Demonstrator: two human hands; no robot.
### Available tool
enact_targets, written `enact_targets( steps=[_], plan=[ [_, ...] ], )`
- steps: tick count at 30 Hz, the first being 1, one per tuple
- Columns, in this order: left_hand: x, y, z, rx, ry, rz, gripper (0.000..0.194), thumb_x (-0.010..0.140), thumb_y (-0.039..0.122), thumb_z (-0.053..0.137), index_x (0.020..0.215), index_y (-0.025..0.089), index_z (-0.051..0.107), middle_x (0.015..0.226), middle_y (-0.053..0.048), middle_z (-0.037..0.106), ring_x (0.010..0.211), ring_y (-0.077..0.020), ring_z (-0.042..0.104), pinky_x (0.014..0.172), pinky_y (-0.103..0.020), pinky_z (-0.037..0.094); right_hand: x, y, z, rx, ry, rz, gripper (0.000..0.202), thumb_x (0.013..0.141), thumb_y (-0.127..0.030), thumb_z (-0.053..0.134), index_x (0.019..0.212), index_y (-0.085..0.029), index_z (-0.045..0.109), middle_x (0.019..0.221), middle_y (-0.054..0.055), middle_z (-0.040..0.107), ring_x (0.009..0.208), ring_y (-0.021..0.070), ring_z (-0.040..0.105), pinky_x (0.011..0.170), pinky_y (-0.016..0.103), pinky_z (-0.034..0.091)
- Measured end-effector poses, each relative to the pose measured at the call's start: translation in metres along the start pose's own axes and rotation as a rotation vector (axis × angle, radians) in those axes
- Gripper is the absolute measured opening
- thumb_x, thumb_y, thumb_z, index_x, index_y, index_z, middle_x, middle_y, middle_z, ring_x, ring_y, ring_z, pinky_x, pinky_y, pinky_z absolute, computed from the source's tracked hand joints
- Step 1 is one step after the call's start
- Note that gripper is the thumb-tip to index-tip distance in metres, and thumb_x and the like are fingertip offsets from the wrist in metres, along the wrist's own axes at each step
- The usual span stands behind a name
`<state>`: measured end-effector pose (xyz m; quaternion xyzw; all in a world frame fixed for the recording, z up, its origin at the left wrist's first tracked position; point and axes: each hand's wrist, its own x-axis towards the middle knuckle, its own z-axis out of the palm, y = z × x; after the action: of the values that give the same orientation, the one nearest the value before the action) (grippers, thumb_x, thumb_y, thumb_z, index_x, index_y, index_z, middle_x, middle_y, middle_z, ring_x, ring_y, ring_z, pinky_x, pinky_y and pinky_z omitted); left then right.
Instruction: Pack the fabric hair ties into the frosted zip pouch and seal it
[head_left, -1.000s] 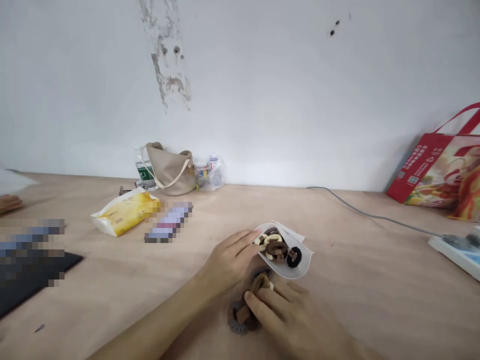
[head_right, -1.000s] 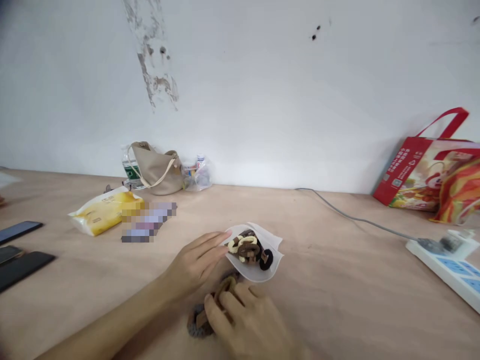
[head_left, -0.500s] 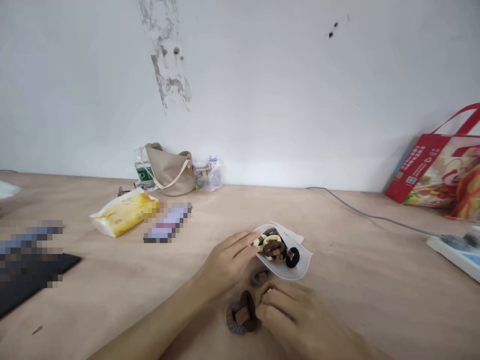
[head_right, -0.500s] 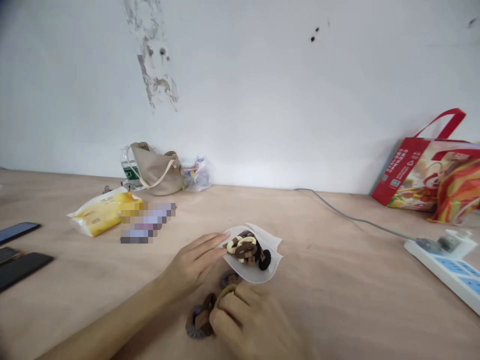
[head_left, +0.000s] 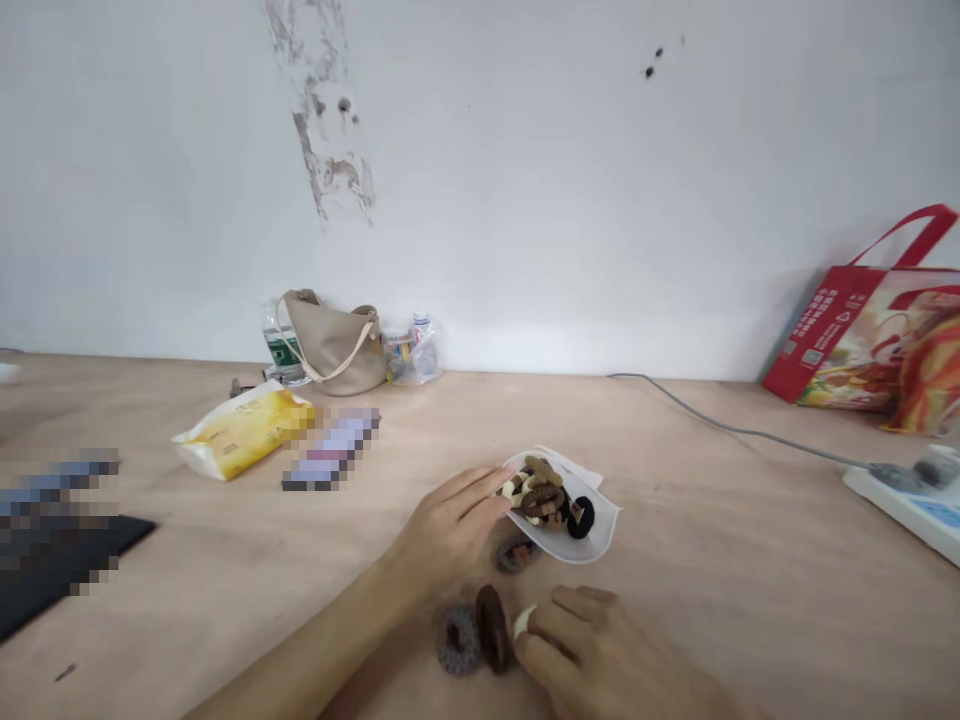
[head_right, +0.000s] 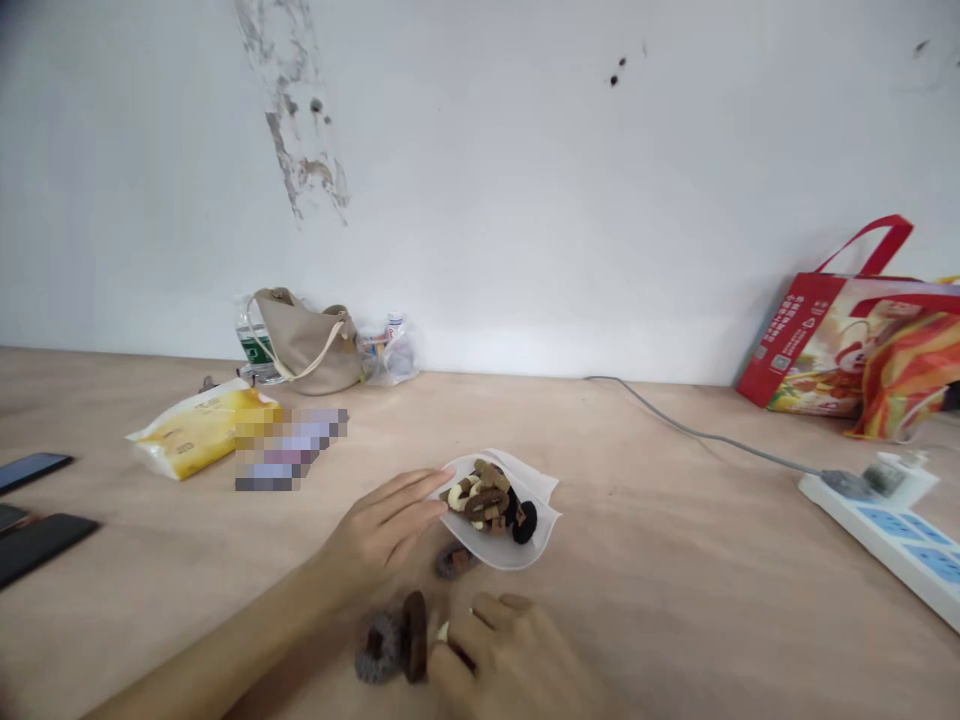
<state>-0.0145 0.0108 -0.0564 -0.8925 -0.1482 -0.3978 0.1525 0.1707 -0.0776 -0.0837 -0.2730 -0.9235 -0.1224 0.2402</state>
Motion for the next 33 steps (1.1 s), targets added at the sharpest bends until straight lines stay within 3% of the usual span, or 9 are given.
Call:
enact_targets(
  steps=[3, 7, 12, 14, 17, 22, 26, 31, 33],
  plan=[
    [-0.002, -0.001, -0.002, -0.027, -0.005, -0.008, 0.017, 0.089, 0.007, 0.045, 0.094, 0.013, 0.06, 0.112, -0.015, 0.066, 0.108, -0.0205, 0.06, 0.089, -0.035, 0.054, 0.0, 0.011, -0.014, 0.021, 0.084, 0.061, 0.018, 0.087, -0.008, 0.043, 0.076, -0.02, 0.051, 0.07, -0.002, 0.059, 0.057, 0.0129, 0.053, 0.052, 0.025, 0.039],
    [-0.003, -0.003, 0.0, -0.054, -0.023, -0.05, 0.017, 0.09, 0.01, 0.047, 0.101, 0.014, 0.059, 0.117, -0.015, 0.064, 0.112, -0.0213, 0.057, 0.092, -0.037, 0.053, 0.002, 0.025, -0.03, -0.085, 0.207, 0.275, 0.023, 0.09, -0.005, 0.036, 0.097, -0.019, 0.054, 0.097, 0.005, 0.064, 0.079, 0.0166, 0.06, 0.065, 0.026, 0.044],
    [0.001, -0.002, 0.004, -0.045, 0.015, -0.106, 0.017, 0.087, 0.005, 0.047, 0.092, 0.014, 0.06, 0.113, -0.014, 0.065, 0.107, -0.0213, 0.06, 0.089, -0.035, 0.054, 0.006, 0.011, -0.009, -0.087, -0.017, 0.148, 0.022, 0.083, -0.006, 0.047, 0.101, -0.016, 0.056, 0.094, 0.005, 0.067, 0.067, 0.0148, 0.061, 0.053, 0.024, 0.044],
    [0.003, -0.001, 0.004, -0.034, 0.016, -0.108, 0.017, 0.088, 0.005, 0.045, 0.09, 0.014, 0.06, 0.113, -0.015, 0.065, 0.106, -0.0218, 0.061, 0.088, -0.036, 0.055, 0.007, 0.004, 0.003, -0.212, -0.063, 0.161, 0.033, 0.078, -0.007, 0.054, 0.11, -0.011, 0.053, 0.099, 0.009, 0.067, 0.067, 0.0169, 0.063, 0.046, 0.025, 0.041],
    [0.003, -0.001, 0.003, -0.019, 0.024, -0.094, 0.017, 0.089, 0.006, 0.044, 0.091, 0.014, 0.059, 0.111, -0.015, 0.066, 0.105, -0.0219, 0.061, 0.087, -0.036, 0.055, 0.01, 0.001, 0.012, -0.266, -0.124, 0.199, 0.032, 0.074, -0.007, 0.061, 0.106, -0.013, 0.055, 0.087, 0.005, 0.067, 0.062, 0.0174, 0.062, 0.04, 0.026, 0.036],
    [0.002, -0.001, 0.002, -0.018, 0.02, -0.098, 0.018, 0.089, 0.006, 0.044, 0.09, 0.015, 0.059, 0.112, -0.013, 0.066, 0.106, -0.0211, 0.061, 0.088, -0.036, 0.055, 0.009, 0.004, 0.012, -0.222, -0.121, 0.224, 0.017, 0.076, -0.008, 0.059, 0.09, -0.018, 0.054, 0.09, 0.006, 0.065, 0.063, 0.017, 0.061, 0.04, 0.026, 0.033],
    [0.002, -0.002, 0.003, -0.008, 0.017, -0.095, 0.018, 0.088, 0.005, 0.044, 0.091, 0.014, 0.059, 0.113, -0.014, 0.065, 0.106, -0.022, 0.061, 0.088, -0.036, 0.055, 0.01, 0.005, 0.021, -0.296, -0.078, 0.224, 0.033, 0.076, -0.008, 0.055, 0.109, -0.012, 0.051, 0.112, 0.016, 0.061, 0.072, 0.0222, 0.063, 0.044, 0.028, 0.037],
    [0.001, 0.0, 0.002, -0.012, 0.029, -0.094, 0.016, 0.088, 0.005, 0.046, 0.091, 0.014, 0.059, 0.113, -0.014, 0.065, 0.106, -0.0214, 0.06, 0.089, -0.036, 0.055, 0.012, 0.003, 0.017, -0.282, -0.107, 0.238, 0.018, 0.073, -0.005, 0.057, 0.085, -0.018, 0.055, 0.074, 0.003, 0.063, 0.053, 0.0175, 0.059, 0.038, 0.026, 0.032],
    [0.001, -0.001, 0.002, -0.019, 0.024, -0.106, 0.015, 0.088, 0.005, 0.047, 0.092, 0.014, 0.059, 0.113, -0.014, 0.065, 0.108, -0.0214, 0.059, 0.089, -0.036, 0.054, 0.012, 0.002, 0.007, -0.223, -0.073, 0.206, 0.016, 0.075, -0.006, 0.056, 0.083, -0.02, 0.054, 0.069, 0.0, 0.061, 0.05, 0.0158, 0.057, 0.038, 0.026, 0.033]
  ],
)
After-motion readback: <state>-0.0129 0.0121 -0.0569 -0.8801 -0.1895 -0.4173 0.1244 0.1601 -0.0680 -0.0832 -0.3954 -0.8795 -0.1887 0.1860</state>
